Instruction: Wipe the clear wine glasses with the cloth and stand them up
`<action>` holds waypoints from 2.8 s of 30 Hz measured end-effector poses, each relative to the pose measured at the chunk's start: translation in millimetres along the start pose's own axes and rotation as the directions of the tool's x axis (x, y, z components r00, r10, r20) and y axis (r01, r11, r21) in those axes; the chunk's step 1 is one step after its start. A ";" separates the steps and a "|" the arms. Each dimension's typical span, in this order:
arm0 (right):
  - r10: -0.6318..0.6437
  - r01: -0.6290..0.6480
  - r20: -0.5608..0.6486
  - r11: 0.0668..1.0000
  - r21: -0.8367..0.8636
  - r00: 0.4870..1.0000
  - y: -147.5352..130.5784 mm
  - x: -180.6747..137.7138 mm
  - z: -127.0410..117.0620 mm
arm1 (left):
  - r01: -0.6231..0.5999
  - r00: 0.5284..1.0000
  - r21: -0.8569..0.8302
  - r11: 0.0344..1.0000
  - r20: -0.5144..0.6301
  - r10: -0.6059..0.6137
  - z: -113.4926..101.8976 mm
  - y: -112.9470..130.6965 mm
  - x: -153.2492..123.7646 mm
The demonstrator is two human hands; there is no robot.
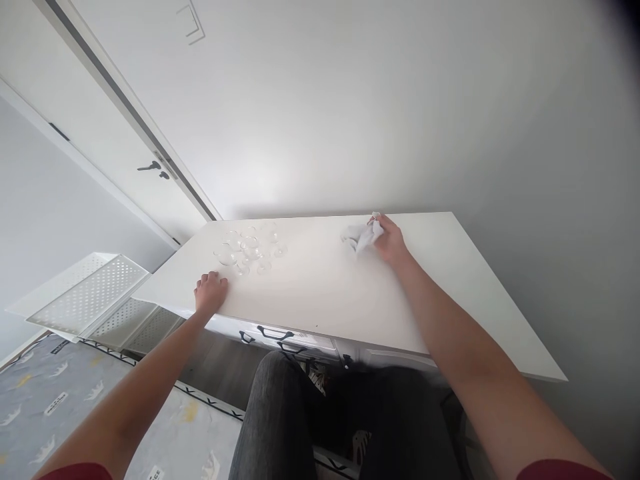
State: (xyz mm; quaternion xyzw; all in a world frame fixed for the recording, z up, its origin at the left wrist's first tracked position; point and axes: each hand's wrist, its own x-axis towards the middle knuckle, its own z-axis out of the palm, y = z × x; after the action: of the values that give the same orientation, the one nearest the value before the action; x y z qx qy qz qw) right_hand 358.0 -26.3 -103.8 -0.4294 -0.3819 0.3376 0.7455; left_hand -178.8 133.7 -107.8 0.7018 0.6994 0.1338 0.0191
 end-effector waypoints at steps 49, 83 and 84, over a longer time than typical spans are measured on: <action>0.050 -0.008 -0.135 0.955 0.296 0.990 4.1 14.2 -26.2 | -0.008 1.000 0.012 1.000 -0.009 0.008 0.1 -3.5 4.6; 0.312 -0.327 0.115 0.933 0.148 0.943 -1.4 3.4 -18.6 | -0.014 0.999 -0.025 1.000 -0.043 0.013 -3.4 -1.4 0.0; 0.311 -0.326 0.112 0.932 0.157 0.944 -0.8 3.9 -18.4 | -0.011 0.998 -0.027 1.000 -0.059 0.010 -4.2 -0.6 -2.2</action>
State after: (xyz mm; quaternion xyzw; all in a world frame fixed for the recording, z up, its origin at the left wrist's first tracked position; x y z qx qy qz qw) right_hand 375.9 -30.4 -108.3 -0.4043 -0.3076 0.5038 0.6986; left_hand -180.3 130.8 -104.2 0.7008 0.6942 0.1642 0.0073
